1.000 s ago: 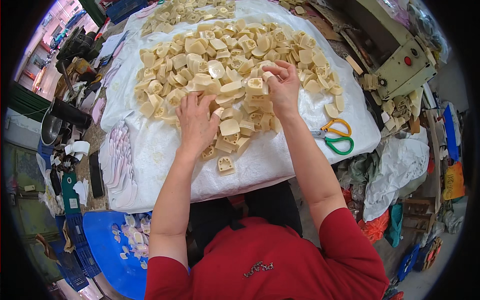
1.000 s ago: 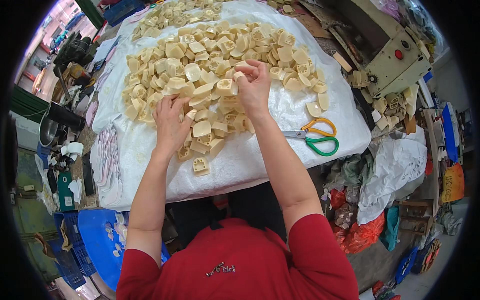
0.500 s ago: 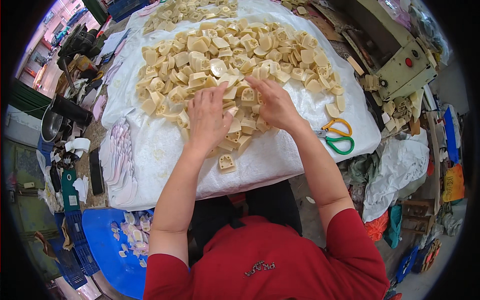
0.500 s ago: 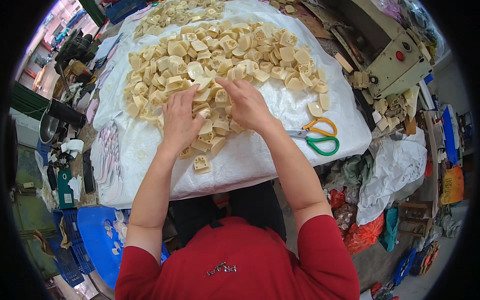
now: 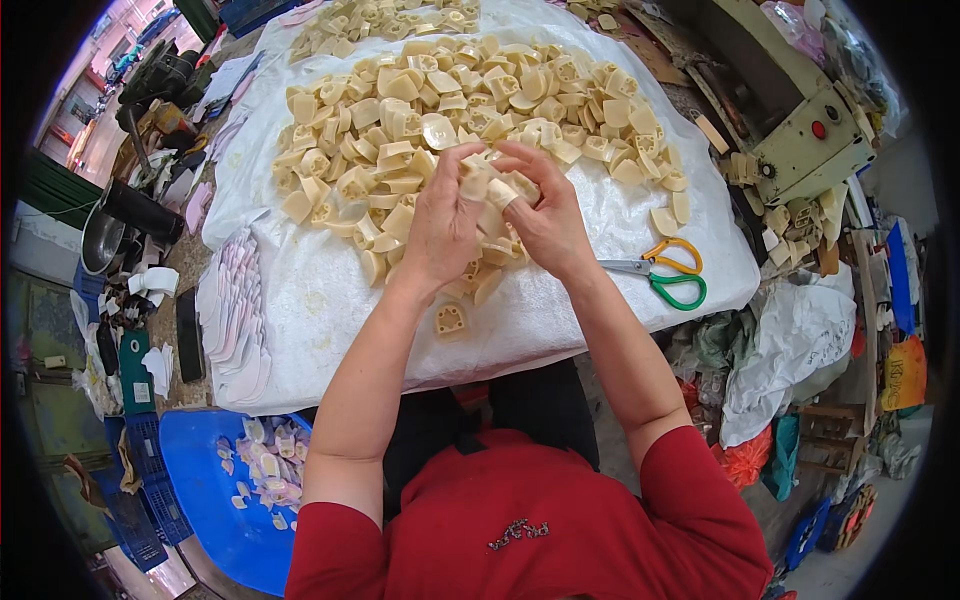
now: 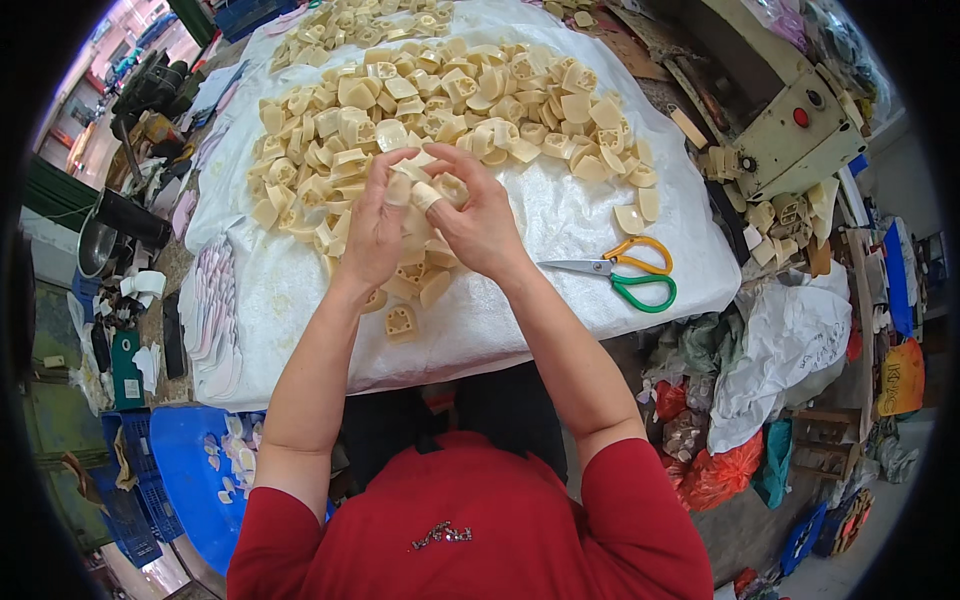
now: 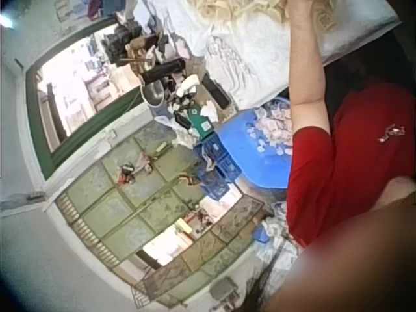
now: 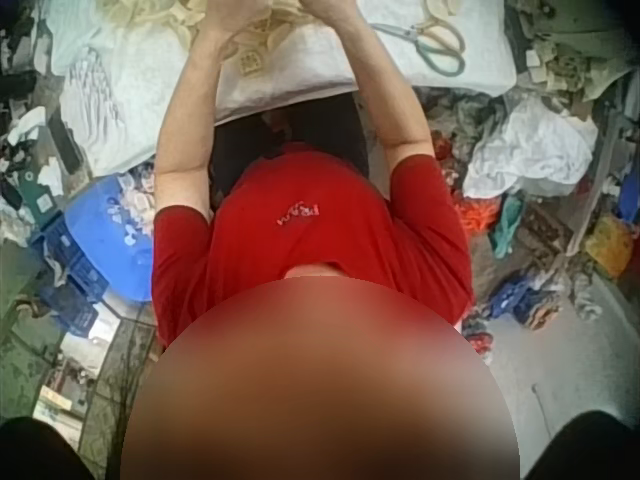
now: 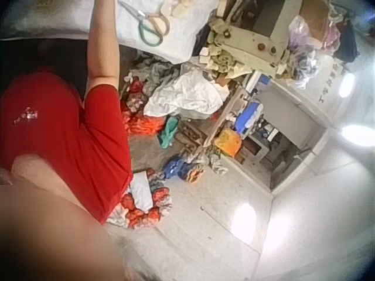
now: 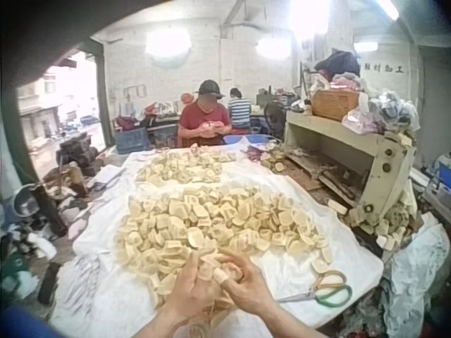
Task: Manually assembling or sorting plastic/rubber shoe heel components and lining them with insoles.
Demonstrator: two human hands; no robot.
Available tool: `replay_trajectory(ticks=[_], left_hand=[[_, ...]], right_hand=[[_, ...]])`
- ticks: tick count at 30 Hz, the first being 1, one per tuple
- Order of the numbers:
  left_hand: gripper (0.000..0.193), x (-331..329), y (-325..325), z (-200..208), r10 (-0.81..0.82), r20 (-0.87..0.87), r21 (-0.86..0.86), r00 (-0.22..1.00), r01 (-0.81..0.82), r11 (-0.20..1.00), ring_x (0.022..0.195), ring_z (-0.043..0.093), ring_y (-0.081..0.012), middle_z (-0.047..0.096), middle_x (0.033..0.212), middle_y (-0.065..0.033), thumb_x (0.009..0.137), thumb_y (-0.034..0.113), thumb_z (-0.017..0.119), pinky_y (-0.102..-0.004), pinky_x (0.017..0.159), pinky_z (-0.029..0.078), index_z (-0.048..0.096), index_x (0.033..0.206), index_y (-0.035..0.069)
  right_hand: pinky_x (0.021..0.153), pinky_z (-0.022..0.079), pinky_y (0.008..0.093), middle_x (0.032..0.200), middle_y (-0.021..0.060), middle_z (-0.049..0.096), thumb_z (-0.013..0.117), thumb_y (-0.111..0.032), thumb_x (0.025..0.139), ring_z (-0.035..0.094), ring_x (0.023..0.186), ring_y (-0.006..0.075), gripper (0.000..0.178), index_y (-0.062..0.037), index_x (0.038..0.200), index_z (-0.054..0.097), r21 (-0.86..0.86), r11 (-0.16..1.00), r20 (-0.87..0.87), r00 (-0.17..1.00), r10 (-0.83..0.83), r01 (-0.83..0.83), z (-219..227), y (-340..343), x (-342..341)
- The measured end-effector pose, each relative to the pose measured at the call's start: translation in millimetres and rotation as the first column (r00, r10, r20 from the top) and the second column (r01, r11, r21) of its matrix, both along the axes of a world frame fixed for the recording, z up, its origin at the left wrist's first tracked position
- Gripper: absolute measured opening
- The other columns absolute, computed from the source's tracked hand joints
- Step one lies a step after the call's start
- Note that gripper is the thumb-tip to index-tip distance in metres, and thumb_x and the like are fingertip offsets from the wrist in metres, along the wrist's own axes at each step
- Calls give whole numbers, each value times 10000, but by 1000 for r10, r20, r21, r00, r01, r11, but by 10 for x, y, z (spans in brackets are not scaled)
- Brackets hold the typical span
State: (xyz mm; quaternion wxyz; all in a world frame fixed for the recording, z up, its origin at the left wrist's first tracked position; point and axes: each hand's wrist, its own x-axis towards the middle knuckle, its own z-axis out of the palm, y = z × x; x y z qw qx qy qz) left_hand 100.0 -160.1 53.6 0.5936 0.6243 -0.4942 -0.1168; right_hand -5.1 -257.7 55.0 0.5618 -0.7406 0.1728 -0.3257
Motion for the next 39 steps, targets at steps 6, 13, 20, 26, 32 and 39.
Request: replay_trajectory(ticks=[6, 13, 20, 26, 32, 39], left_hand=[[311, 148, 30, 72, 19, -345, 34, 939, -7, 999, 791, 554, -87, 558, 927, -53, 947, 230, 356, -242, 665, 443, 509, 1195, 121], [388, 57, 150, 118, -91, -661, 122, 745, 227, 966, 979, 552, -118, 559, 1109, -31, 981, 303, 342, -277, 811, 473, 441, 1294, 94], [399, -287, 123, 9, -196, -848, -109, 492, 201, 974, 989, 585, -149, 564, 1150, -54, 990, 339, 335, -303, 811, 496, 448, 1278, 86], [352, -360, 80, 38, -164, -897, -139, 410, 92, 986, 981, 583, -149, 567, 1120, -57, 990, 306, 333, -306, 802, 494, 465, 1237, 92], [282, -348, 125, 36, -115, -861, -93, 496, 70, 993, 795, 547, -90, 550, 966, 5, 988, 311, 376, -262, 612, 452, 458, 1173, 115], [305, -390, 15, 50, -186, -768, -198, 613, 49, 979, 764, 545, -77, 533, 909, 8, 1000, 347, 360, -252, 577, 446, 482, 1154, 114]], right_hand=[[839, 493, 339, 1195, 83, 553, 636, -45, 752, 565, 1023, 220, 607, -138, 1327, 462, -209, 977, 54, 997, 51, -39, -76, -84, 19], [1075, 226, 449, 1353, 111, 410, 596, -131, 831, 403, 1222, 297, 545, -130, 1354, 440, -566, 807, -167, 982, 91, -171, -22, -149, 12], [948, 386, 381, 1163, 142, 546, 511, -18, 837, 492, 1087, 326, 364, -37, 1200, 535, -516, 855, 54, 994, 97, -56, -81, 150, -79], [930, 385, 374, 1084, 129, 580, 464, -94, 895, 503, 1049, 289, 301, -59, 1179, 556, -248, 962, 131, 988, -80, 111, -131, 325, 28], [823, 474, 310, 1050, 114, 569, 407, -198, 964, 564, 955, 188, 308, -25, 1199, 507, 518, 853, 222, 953, -205, 62, 10, 194, 95], [774, 495, 291, 1099, 100, 554, 432, -242, 982, 575, 936, 161, 355, -17, 1256, 455, 250, 935, 225, 924, -309, 252, -197, 71, 135]])
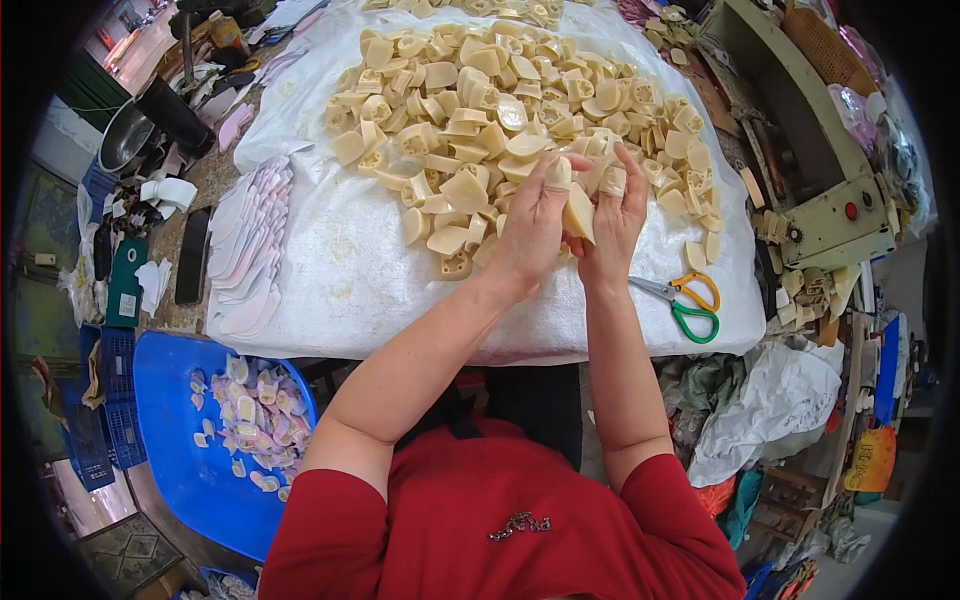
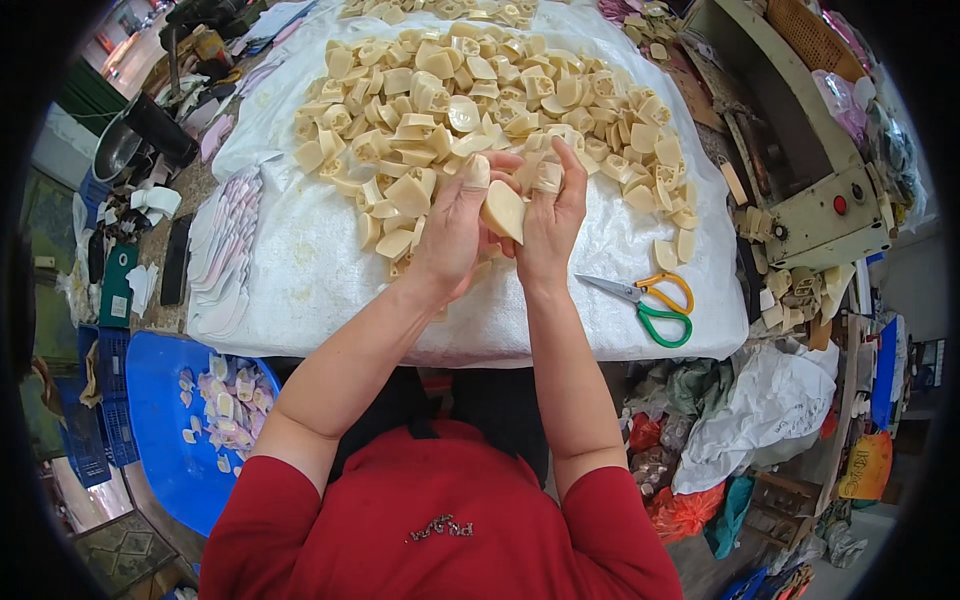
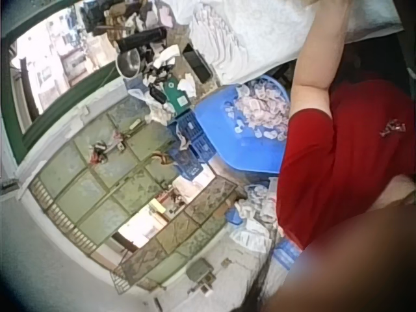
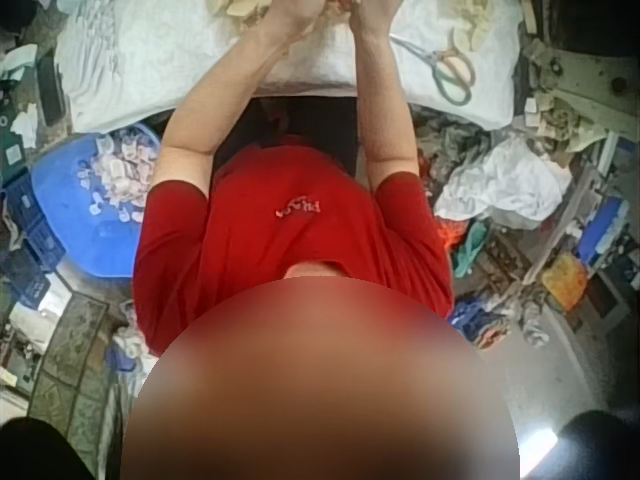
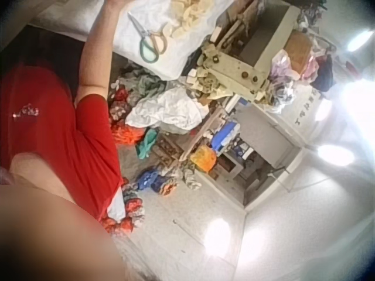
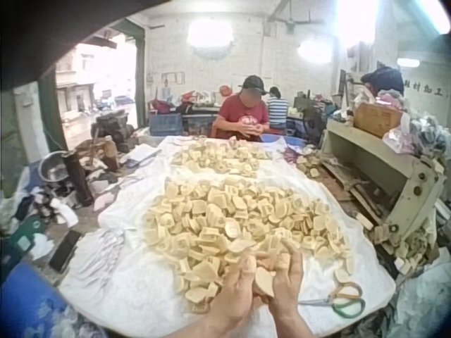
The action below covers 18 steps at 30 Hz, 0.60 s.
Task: Manually assembling or sorting plastic/rubber shoe heel components and lining them with insoles.
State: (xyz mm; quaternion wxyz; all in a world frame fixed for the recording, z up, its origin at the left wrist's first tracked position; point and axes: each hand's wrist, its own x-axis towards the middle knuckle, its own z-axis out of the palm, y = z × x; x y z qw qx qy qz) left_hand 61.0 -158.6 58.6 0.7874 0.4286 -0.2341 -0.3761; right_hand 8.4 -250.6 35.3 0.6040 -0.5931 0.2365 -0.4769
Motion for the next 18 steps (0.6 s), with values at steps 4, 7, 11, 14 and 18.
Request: replay_trajectory(ticks=[4, 7, 11, 14, 18], left_hand=[[276, 161, -163, -81, 33, 386, 197, 922, -117, 973, 840, 564, -155, 531, 1024, -77, 969, 259, 436, -315, 722, 483, 533, 1140, 66], [306, 227, -267, -246, 128, 878, 109, 460, -454, 884, 936, 542, -234, 515, 1069, -133, 920, 194, 502, -354, 846, 457, 523, 1191, 53], [426, 185, -201, -187, 153, 929, -13, 338, -381, 924, 1065, 465, -323, 479, 1067, -164, 881, 198, 539, -401, 938, 393, 469, 1281, 72], [470, 12, -116, -101, 83, 960, -16, 269, -240, 971, 1033, 477, -336, 456, 1080, -180, 889, 253, 541, -407, 891, 416, 434, 1303, 58], [549, -57, -1, -87, 20, 975, 25, 222, -196, 980, 1015, 475, -352, 435, 1110, -199, 890, 347, 535, -401, 836, 441, 403, 1317, 27]], right_hand=[[835, 465, 280, 1154, 100, 542, 490, -152, 960, 548, 990, 158, 348, -4, 1273, 458, -53, 988, -41, 988, -147, 145, -116, -229, 52], [783, 474, 259, 1149, 94, 538, 489, -174, 963, 552, 943, 135, 326, -5, 1241, 491, -65, 985, -31, 986, -165, 162, -95, -290, -49], [650, 453, 216, 960, 71, 582, 413, -256, 986, 545, 845, 80, 317, 0, 1111, 553, -22, 1000, -185, 982, -26, 22, -18, -211, -228], [661, 437, 231, 840, 50, 563, 383, -295, 986, 522, 789, 83, 336, -7, 1010, 556, -63, 997, -72, 997, 31, -36, -37, 8, -207], [690, 435, 251, 868, 49, 562, 388, -299, 973, 514, 783, 105, 328, -6, 975, 536, -53, 988, -51, 989, 140, -143, -72, 103, -321]])
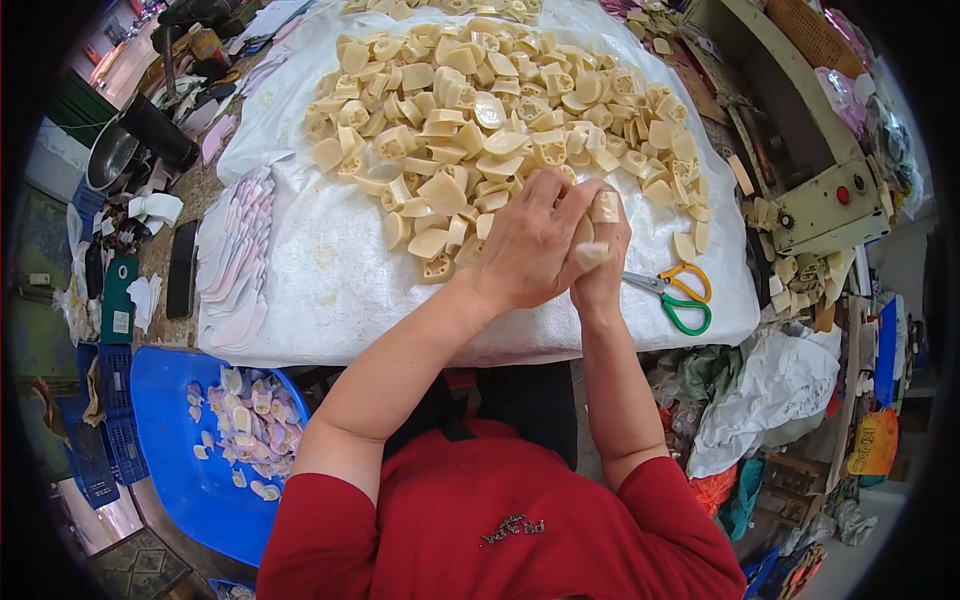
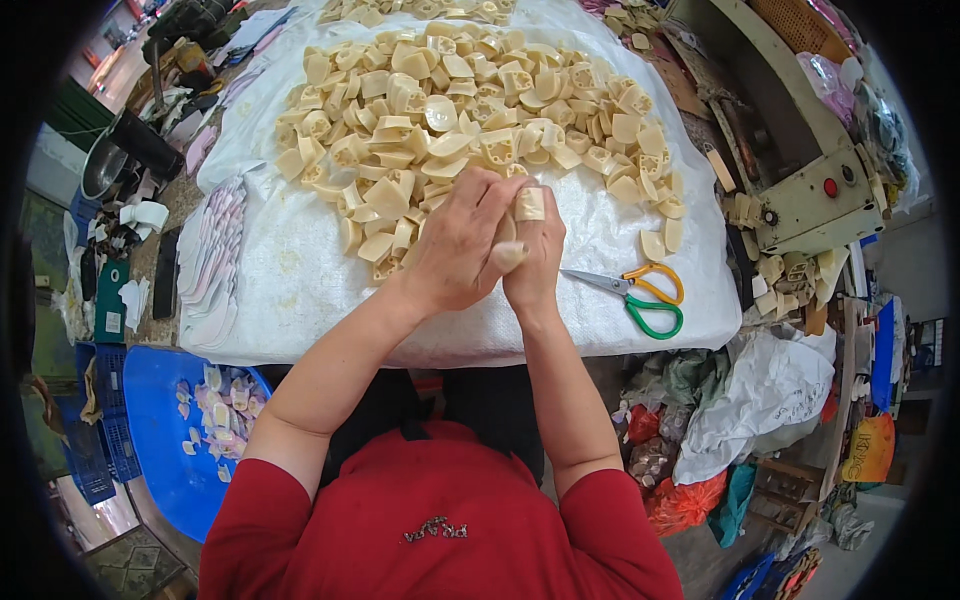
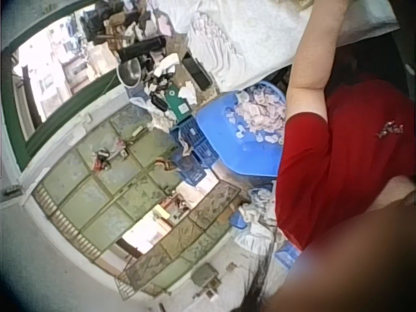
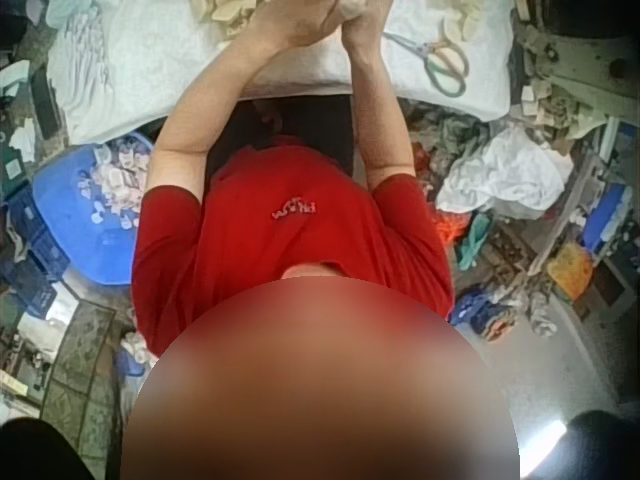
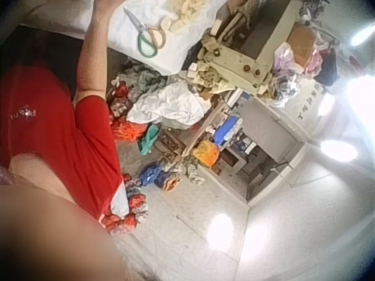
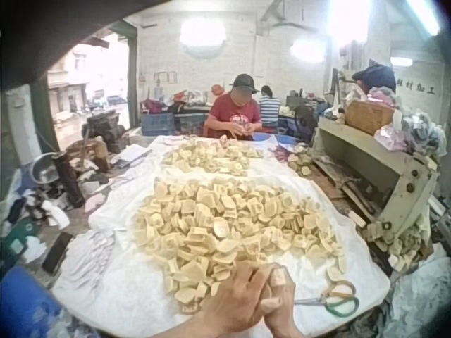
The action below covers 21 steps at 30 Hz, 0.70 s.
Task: Manually assembling or sorting plastic/rubber shoe heel components and lining them with insoles.
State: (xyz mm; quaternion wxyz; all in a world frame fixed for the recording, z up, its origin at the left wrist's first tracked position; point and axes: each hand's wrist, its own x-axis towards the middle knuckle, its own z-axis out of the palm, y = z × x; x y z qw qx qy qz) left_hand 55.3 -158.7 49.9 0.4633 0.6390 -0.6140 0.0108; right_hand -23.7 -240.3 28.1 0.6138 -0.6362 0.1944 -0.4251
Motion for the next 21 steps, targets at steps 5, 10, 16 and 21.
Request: replay_trajectory(ticks=[5, 10, 16, 21], left_hand=[[536, -28, 79, -60, 151, 116, -269, 982, -116, 956, 909, 522, -333, 477, 1033, -188, 859, 420, 535, -396, 731, 467, 477, 1193, 4], [345, 54, 144, -174, 180, 66, -345, 981, -147, 927, 741, 548, -310, 530, 828, -137, 854, 333, 532, -376, 636, 471, 554, 950, 2], [300, 7, 217, -215, 186, -240, -395, 953, -270, 878, 663, 555, -219, 561, 747, -98, 907, 273, 441, -332, 584, 452, 560, 848, 4], [296, 388, 378, -8, 100, -835, -151, 542, -399, 905, 701, 541, -128, 579, 788, -47, 943, 237, 386, -284, 617, 443, 564, 881, 8]], right_hand=[[668, 430, 244, 852, 28, 552, 382, -295, 975, 501, 770, 90, 313, -29, 926, 538, 110, 992, -51, 997, 60, -54, 139, 199, 24], [640, 404, 258, 802, 26, 531, 372, -263, 971, 468, 729, 92, 302, -23, 847, 507, 207, 974, 16, 996, 88, -89, 44, 438, 25], [615, 389, 293, 724, 74, 499, 393, -245, 950, 454, 686, 127, 297, 10, 840, 500, -20, 1000, -54, 998, 18, -19, 104, 522, 78], [686, 405, 298, 817, 76, 542, 395, -242, 953, 482, 755, 144, 276, 2, 937, 522, -179, 984, -108, 993, -40, 20, -27, 616, -27]])
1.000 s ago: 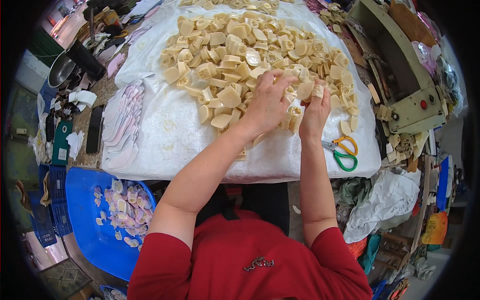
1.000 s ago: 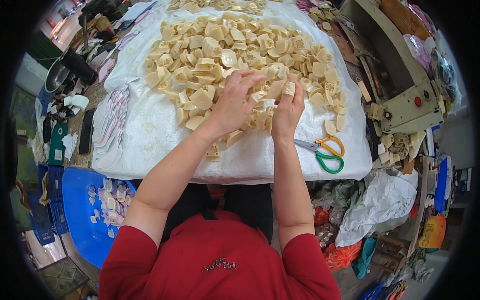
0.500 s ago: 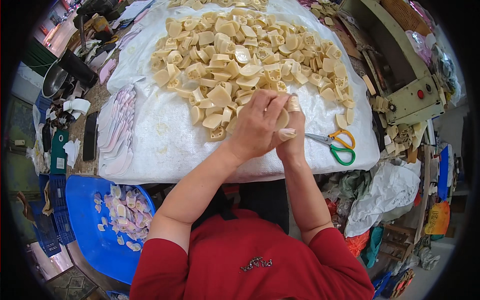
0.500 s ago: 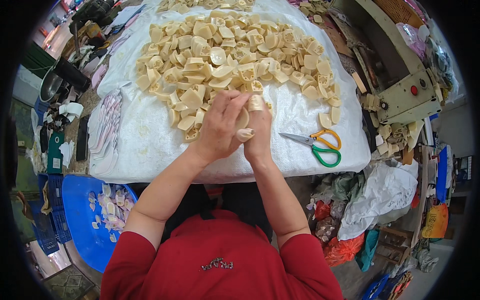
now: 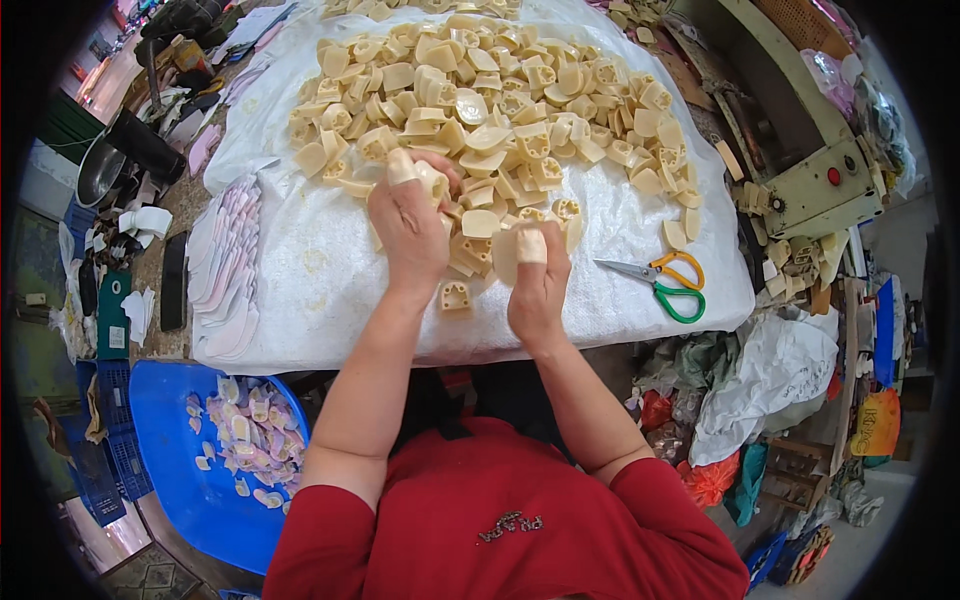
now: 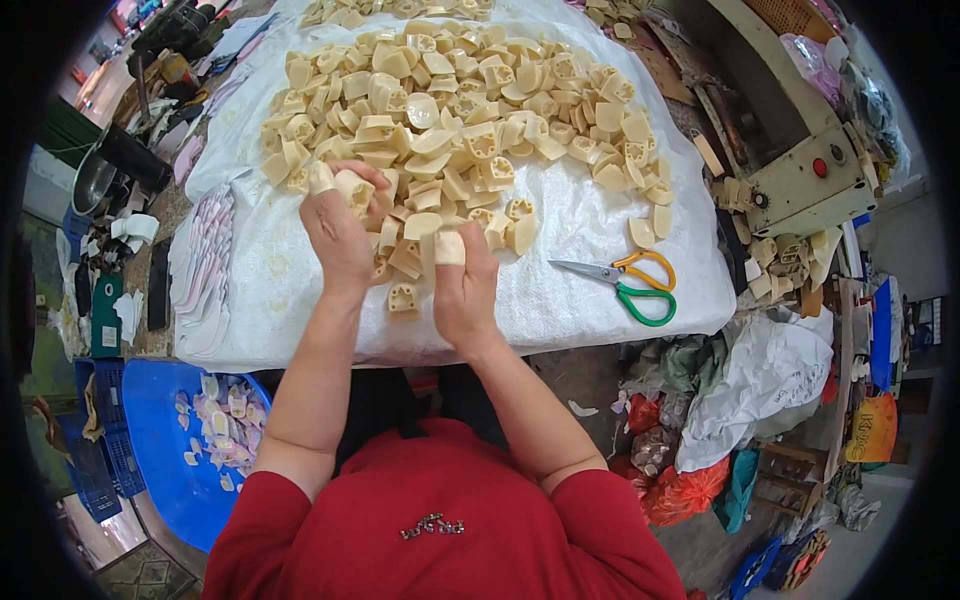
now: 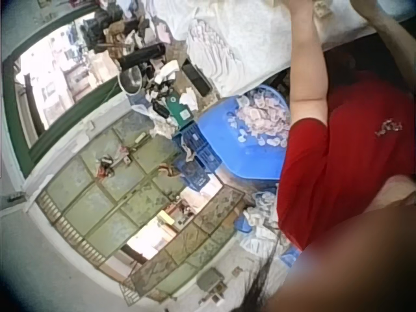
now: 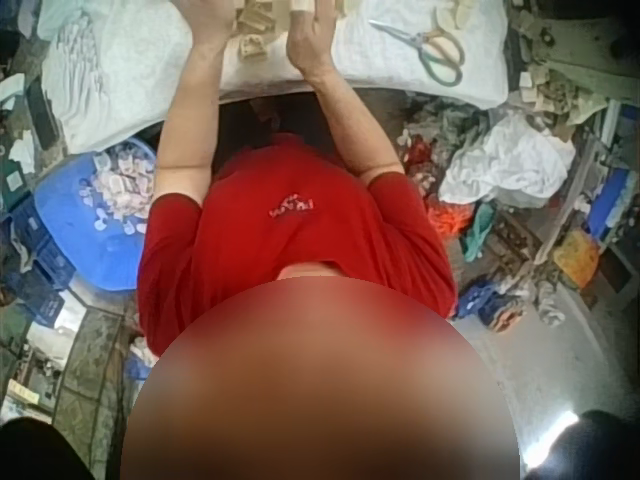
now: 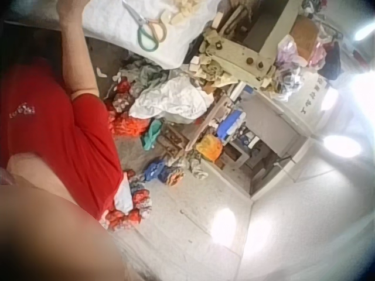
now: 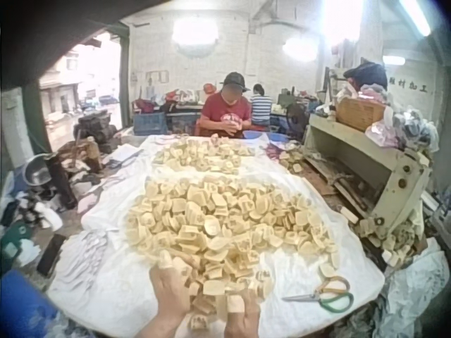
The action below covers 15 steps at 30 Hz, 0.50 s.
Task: Manually assembling or sorting plastic/rubber shoe heel components and lining them with insoles.
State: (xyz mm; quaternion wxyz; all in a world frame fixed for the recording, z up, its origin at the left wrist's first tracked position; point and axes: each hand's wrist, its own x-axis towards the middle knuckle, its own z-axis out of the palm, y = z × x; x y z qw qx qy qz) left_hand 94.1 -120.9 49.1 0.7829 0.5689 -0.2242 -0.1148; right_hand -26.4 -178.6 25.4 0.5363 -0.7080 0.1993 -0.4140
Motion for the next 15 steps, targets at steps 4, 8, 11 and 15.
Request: replay_trajectory(ticks=[4, 8, 11, 15], left_hand=[[105, 144, 24, -37, 121, 424, 131, 897, -193, 972, 915, 530, -237, 566, 1034, -115, 867, 123, 534, -327, 826, 414, 603, 917, 62], [279, 162, 93, -231, -194, 739, 553, 646, -417, 721, 1179, 405, -278, 507, 1200, -84, 742, 84, 598, -425, 985, 286, 638, 1013, 134], [377, 100, 137, -216, -301, 735, 622, 608, -427, 656, 1244, 365, -288, 498, 1235, -67, 706, 84, 603, -461, 1020, 245, 644, 1075, 155], [453, 143, 211, -253, -410, 721, 660, 559, -371, 654, 1254, 361, -301, 482, 1255, -67, 709, 105, 608, -465, 1019, 249, 611, 1158, 169]], right_hand=[[785, 432, 329, 1025, 108, 591, 573, -69, 810, 524, 913, 240, 232, -34, 1039, 572, -532, 837, -148, 958, -246, 132, -17, -579, 154], [904, 373, 428, 985, 133, 593, 582, -19, 721, 525, 932, 290, 274, -25, 994, 584, -776, 603, -168, 863, -477, 182, 51, -795, 241], [911, 357, 431, 980, 129, 596, 565, 5, 678, 527, 952, 296, 329, -77, 992, 617, -634, 768, -244, 966, -86, -92, 136, -811, 351], [843, 378, 409, 917, 113, 596, 559, 16, 672, 535, 938, 312, 311, -109, 948, 628, -704, 670, -428, 894, -133, -238, -40, -772, 529]])
